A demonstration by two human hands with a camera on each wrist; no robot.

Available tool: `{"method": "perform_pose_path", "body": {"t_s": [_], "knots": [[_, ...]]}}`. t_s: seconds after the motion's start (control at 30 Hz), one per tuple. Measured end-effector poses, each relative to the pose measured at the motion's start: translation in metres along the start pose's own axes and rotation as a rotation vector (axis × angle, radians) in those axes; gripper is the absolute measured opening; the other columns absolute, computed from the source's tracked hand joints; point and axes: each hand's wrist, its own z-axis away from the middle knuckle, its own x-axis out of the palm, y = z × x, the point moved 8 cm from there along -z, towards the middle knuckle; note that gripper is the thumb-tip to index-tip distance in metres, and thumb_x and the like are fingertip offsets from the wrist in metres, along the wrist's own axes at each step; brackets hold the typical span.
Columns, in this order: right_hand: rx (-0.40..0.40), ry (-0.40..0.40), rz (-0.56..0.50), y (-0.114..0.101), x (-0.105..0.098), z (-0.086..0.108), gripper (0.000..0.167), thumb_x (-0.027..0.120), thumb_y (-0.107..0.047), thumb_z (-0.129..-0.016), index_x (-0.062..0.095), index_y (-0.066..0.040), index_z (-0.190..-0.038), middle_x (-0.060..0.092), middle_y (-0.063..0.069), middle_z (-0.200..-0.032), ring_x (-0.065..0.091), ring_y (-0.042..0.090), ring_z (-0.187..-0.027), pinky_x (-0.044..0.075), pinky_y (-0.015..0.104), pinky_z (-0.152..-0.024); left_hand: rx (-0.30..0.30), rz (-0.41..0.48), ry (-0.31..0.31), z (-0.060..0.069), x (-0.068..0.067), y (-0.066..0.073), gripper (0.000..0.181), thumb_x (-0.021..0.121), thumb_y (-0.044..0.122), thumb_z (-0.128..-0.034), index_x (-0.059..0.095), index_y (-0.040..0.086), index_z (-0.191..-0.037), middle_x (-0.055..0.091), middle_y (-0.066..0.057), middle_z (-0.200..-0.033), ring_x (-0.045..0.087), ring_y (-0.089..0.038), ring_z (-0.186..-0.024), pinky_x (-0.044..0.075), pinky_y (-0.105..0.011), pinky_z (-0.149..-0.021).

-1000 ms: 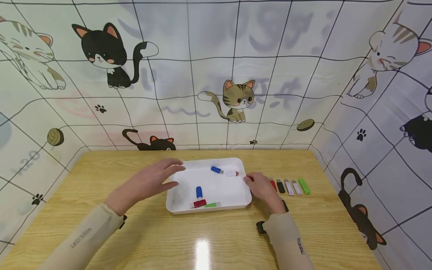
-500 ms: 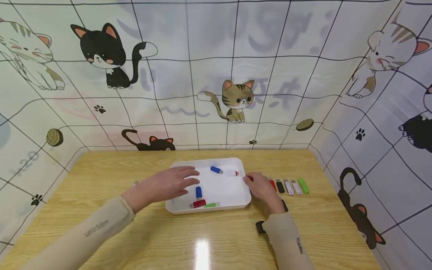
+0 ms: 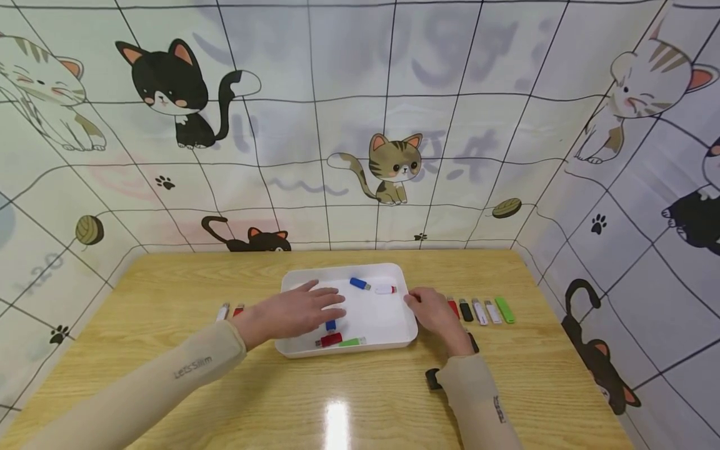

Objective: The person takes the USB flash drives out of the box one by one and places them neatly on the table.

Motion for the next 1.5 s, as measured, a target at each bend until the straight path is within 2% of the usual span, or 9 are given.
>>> {"method": "perform_pose_path", "body": {"t_s": [0.1,0.2,0.43,0.57,0.73,0.9,1.07,1.23,1.5], "knots": [[-0.003,0.006,0.006,0.001,0.000,-0.001,0.032,0.050,-0.020,-0.109,0.068,0.004,-0.120,0.066,0.011,-0.097,0.056,0.023,-0.083,0.046,0.034,-0.071,0.032,-0.071,-0.017,-0.003,0.004,0.006,0.055,0.070,0.008,-0.0995,0.054,0.025,-0.149,0.048,0.001,-0.157,0.040,-0.021,-0.148,0.036,-0.054,-0.118],[-0.008,0.002,-0.003,0.002,0.000,-0.001,0.031,0.050,-0.020,-0.109,0.068,0.004,-0.117,0.065,0.011,-0.093,0.056,0.023,-0.080,0.045,0.034,-0.069,0.056,-0.094,-0.022,-0.006,0.007,0.010,0.054,0.072,0.007,-0.0978,0.055,0.026,-0.146,0.050,0.002,-0.155,0.041,-0.019,-0.147,0.039,-0.053,-0.116],[-0.006,0.004,0.005,0.002,0.002,-0.001,0.033,0.051,-0.020,-0.109,0.068,0.005,-0.122,0.066,0.011,-0.099,0.057,0.023,-0.083,0.047,0.035,-0.071,0.070,-0.001,-0.045,-0.012,0.018,0.011,0.044,0.070,0.009,-0.0992,0.061,0.026,-0.138,0.057,0.003,-0.148,0.050,-0.016,-0.139,0.044,-0.039,-0.114],[-0.012,0.004,-0.001,0.001,0.002,-0.001,0.032,0.051,-0.020,-0.109,0.068,0.004,-0.120,0.066,0.011,-0.097,0.057,0.023,-0.082,0.046,0.035,-0.070,0.079,0.044,-0.030,-0.014,0.019,0.008,0.038,0.072,0.010,-0.0984,0.065,0.027,-0.132,0.063,0.004,-0.136,0.058,-0.013,-0.126,0.046,-0.031,-0.110],[-0.031,0.007,-0.008,0.000,0.001,-0.001,0.029,0.052,-0.020,-0.109,0.068,0.004,-0.114,0.063,0.010,-0.091,0.055,0.022,-0.078,0.044,0.034,-0.067,0.091,0.049,-0.029,-0.017,0.020,0.006,0.038,0.070,0.008,-0.0987,0.066,0.030,-0.129,0.064,0.007,-0.125,0.060,-0.011,-0.111,0.049,-0.026,-0.105],[-0.018,0.006,-0.013,0.000,0.002,0.000,0.029,0.052,-0.020,-0.109,0.068,0.004,-0.116,0.064,0.010,-0.093,0.055,0.022,-0.080,0.045,0.033,-0.068,0.116,0.045,-0.054,-0.022,0.022,0.010,0.033,0.072,0.009,-0.0975,0.069,0.029,-0.123,0.066,0.009,-0.117,0.059,-0.009,-0.104,0.050,-0.025,-0.100],[-0.017,-0.001,-0.016,0.000,0.002,0.000,0.030,0.052,-0.020,-0.109,0.068,0.004,-0.118,0.065,0.011,-0.094,0.056,0.022,-0.080,0.045,0.034,-0.068,0.127,-0.010,-0.070,-0.026,0.025,0.013,0.026,0.075,0.010,-0.0961,0.070,0.027,-0.116,0.064,0.010,-0.108,0.056,-0.009,-0.095,0.051,-0.023,-0.094],[-0.013,-0.006,-0.026,0.000,0.003,-0.002,0.028,0.052,-0.019,-0.109,0.068,0.003,-0.114,0.063,0.009,-0.089,0.054,0.021,-0.076,0.044,0.033,-0.066,0.135,-0.075,-0.066,-0.024,0.024,0.016,0.027,0.075,0.011,-0.0960,0.070,0.026,-0.118,0.065,0.011,-0.109,0.057,-0.008,-0.095,0.052,-0.021,-0.093],[-0.007,0.001,-0.037,0.000,0.002,0.000,0.025,0.052,-0.018,-0.109,0.066,0.001,-0.104,0.055,0.006,-0.080,0.051,0.020,-0.072,0.041,0.032,-0.064,0.129,-0.079,-0.060,-0.025,0.025,0.016,0.026,0.076,0.012,-0.0956,0.071,0.023,-0.118,0.067,0.009,-0.109,0.056,-0.007,-0.095,0.053,-0.020,-0.089]]}}
